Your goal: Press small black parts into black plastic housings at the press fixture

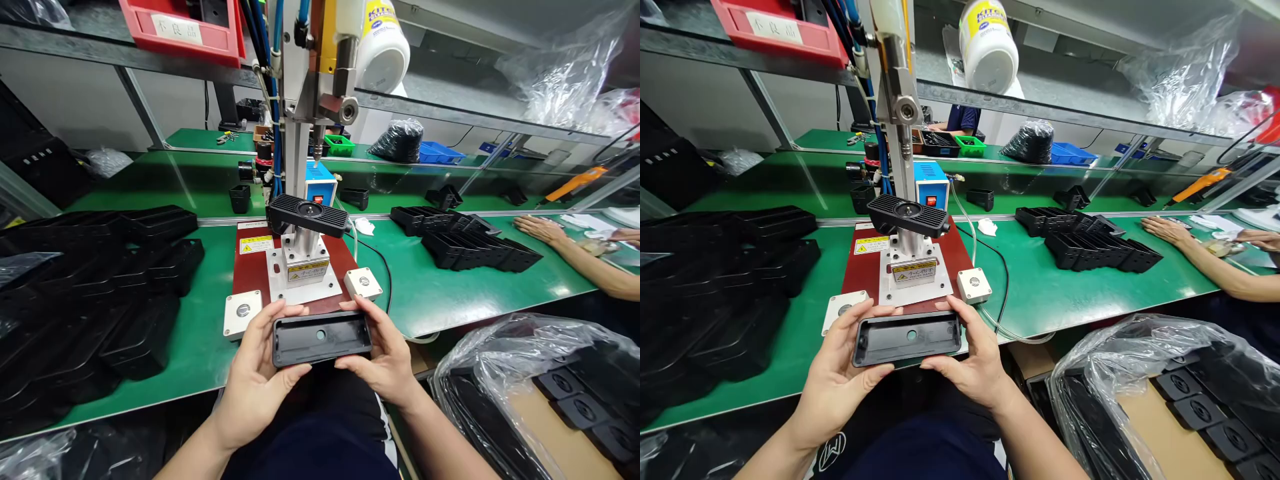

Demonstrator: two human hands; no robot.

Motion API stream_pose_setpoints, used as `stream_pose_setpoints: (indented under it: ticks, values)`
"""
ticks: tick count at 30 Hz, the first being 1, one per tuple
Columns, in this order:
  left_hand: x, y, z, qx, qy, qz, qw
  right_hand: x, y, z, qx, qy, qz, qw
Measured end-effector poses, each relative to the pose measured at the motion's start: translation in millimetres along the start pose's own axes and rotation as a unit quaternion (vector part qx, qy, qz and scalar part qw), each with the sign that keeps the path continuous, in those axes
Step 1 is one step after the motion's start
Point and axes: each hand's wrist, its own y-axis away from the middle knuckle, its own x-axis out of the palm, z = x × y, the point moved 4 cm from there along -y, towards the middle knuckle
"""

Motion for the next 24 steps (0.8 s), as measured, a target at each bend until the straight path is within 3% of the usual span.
stream_pose_setpoints:
  ticks: [6, 15, 21, 24]
  values:
    - [-6.4, -5.4, 6.3, -0.029, 0.017, -0.011, 0.999, 5.3, -7.6, 3.4, -0.003, 0.005, -0.015, 1.0]
    - [16.8, -5.0, 15.6, -0.124, 0.238, -0.098, 0.958, 27.6, -3.3, 29.3, -0.138, 0.127, -0.102, 0.977]
    - [16.6, -6.6, 15.5, -0.144, 0.244, -0.121, 0.951, 35.8, -0.6, 29.3, -0.122, 0.11, -0.026, 0.986]
    - [10.6, -6.4, 14.9, -0.152, 0.215, -0.13, 0.956, 34.0, 0.5, 27.9, -0.111, 0.075, -0.018, 0.991]
